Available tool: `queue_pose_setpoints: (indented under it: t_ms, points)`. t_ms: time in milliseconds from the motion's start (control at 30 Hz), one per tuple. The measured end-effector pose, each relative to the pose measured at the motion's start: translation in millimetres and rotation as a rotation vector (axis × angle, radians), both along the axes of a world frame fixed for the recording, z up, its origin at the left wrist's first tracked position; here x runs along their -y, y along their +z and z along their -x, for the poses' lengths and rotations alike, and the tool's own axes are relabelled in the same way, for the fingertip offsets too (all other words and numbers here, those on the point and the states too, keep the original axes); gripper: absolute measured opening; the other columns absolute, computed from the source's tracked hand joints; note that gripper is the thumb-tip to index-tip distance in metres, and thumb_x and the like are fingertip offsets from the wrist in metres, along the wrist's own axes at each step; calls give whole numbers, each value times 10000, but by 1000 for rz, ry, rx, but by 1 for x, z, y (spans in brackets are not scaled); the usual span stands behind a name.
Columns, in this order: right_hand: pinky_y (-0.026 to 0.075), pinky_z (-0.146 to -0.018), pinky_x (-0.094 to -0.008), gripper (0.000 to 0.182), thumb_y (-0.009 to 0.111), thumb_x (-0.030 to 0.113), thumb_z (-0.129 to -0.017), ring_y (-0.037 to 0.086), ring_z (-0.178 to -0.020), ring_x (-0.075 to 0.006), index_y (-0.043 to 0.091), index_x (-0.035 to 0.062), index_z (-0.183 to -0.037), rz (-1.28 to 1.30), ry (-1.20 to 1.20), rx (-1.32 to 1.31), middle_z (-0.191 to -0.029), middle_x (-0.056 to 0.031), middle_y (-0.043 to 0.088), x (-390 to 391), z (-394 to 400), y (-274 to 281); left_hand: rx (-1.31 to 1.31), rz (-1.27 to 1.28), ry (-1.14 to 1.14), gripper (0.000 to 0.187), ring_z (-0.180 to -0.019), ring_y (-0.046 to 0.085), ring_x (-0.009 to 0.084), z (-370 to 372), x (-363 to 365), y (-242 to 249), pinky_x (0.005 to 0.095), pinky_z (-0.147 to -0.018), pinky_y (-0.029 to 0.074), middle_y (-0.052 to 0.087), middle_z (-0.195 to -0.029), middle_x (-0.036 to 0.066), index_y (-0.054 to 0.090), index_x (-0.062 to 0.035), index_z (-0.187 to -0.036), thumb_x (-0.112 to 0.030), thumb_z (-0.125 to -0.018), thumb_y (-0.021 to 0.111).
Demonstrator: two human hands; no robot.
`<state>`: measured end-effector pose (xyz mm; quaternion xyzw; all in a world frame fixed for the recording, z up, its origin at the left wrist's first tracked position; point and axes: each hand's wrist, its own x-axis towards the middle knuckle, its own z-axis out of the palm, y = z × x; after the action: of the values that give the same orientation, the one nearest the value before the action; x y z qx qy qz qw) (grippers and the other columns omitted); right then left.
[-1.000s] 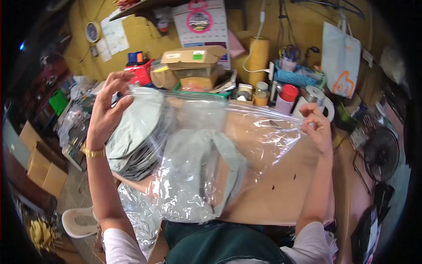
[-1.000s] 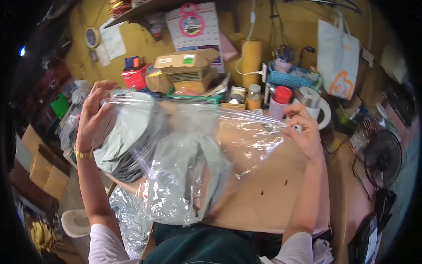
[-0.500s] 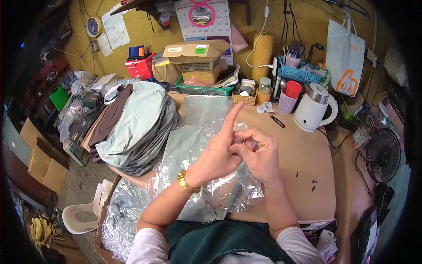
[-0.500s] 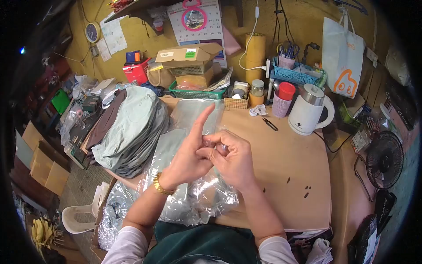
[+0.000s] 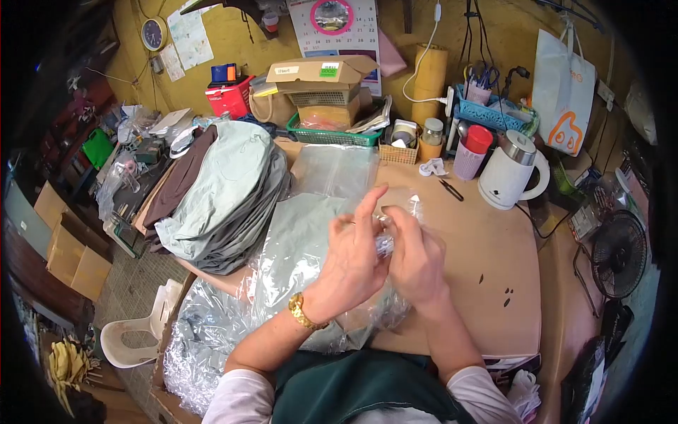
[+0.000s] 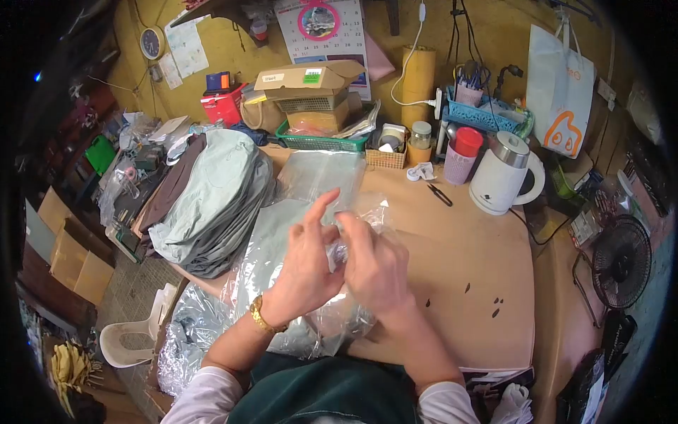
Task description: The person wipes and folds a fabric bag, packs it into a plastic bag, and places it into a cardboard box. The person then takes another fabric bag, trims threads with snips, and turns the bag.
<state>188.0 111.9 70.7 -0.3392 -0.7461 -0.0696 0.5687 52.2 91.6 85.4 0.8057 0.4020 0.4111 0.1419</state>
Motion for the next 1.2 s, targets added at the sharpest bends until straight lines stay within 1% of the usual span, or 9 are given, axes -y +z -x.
queue_pose_setpoints:
  t_ms: [267, 333, 533, 667, 833, 933, 1067, 1133, 1200]
  points:
    - [480, -627, -459, 293, 506, 317, -996, 644, -719, -403, 509, 52, -1123, 665, -40, 148, -785, -208, 637, -4, -15, -13, -562, -306, 352, 370, -1188, 483, 262, 7, 13, -26, 709, -1092, 54, 537, -1071, 77, 681, -191, -1049, -9, -734, 616]
    - [477, -694, -446, 594, 399, 589, -971, 646, -781, -384, 482, 40, -1184, 748, 133, 128, -847, -205, 628, -9, -19, -23, -506, -339, 363, 332, -1185, 492, 263, 5, 7, -39, 705, -1095, 47, 542, -1071, 64, 687, -194, -1025, -39, -735, 637]
    - [458, -804, -452, 923, 270, 792, -862, 630, -922, -375, 384, -11, -1301, 929, 450, 73, -953, -240, 620, -12, -24, -20, -192, -515, 302, 218, -1177, 519, 256, 5, -13, -59, 665, -1124, 32, 569, -1087, 23, 693, -201, -905, -114, -706, 708]
    - [485, -763, -406, 834, 348, 718, -905, 661, -852, -334, 373, -13, -1306, 876, 484, 55, -908, -231, 641, -17, -28, -26, -103, -523, 212, 184, -1182, 523, 286, 2, -8, -57, 621, -1142, 73, 585, -1089, 19, 646, -190, -750, -86, -650, 760]
    - [499, -650, -266, 402, 582, 220, -980, 665, -664, -171, 438, -7, -1279, 894, 495, -491, -826, -109, 683, -25, -35, -33, 3, -368, 124, 141, -1228, 491, 312, 4, 8, -54, 583, -1139, 133, 560, -1131, 79, 636, -133, -753, -68, -680, 737]
    - [459, -606, -241, 356, 616, 104, -941, 609, -635, -130, 479, -1, -1252, 901, 765, -1045, -791, -41, 661, -28, -48, -43, 256, -129, 1, 108, -1238, 478, 307, 13, 16, -56, 533, -1117, 223, 542, -1160, 109, 636, -93, -769, -56, -725, 726]
    - [392, -556, -229, 283, 686, 94, -876, 540, -589, -111, 595, 23, -1135, 756, 937, -1097, -701, -16, 600, -21, -50, -42, 377, 188, -42, 94, -1217, 470, 290, 30, 20, -48, 466, -1045, 341, 537, -1166, 123, 633, -62, -774, -56, -783, 726]
    - [346, -541, -231, 173, 740, 91, -802, 504, -571, -128, 683, 46, -959, 188, 366, 129, -643, -33, 514, 2, -36, -11, 274, 77, 22, 95, -1107, 516, 285, 32, 25, -28, 459, -976, 382, 529, -1160, 123, 621, -57, -789, -50, -778, 716]
    - [364, -548, -252, 167, 758, 99, -770, 508, -569, -158, 703, 53, -921, 187, 324, 124, -646, -48, 501, 7, -23, -16, 166, -24, 79, 100, -998, 563, 280, 28, 36, -12, 451, -906, 424, 521, -1153, 122, 610, -52, -803, -45, -772, 705]
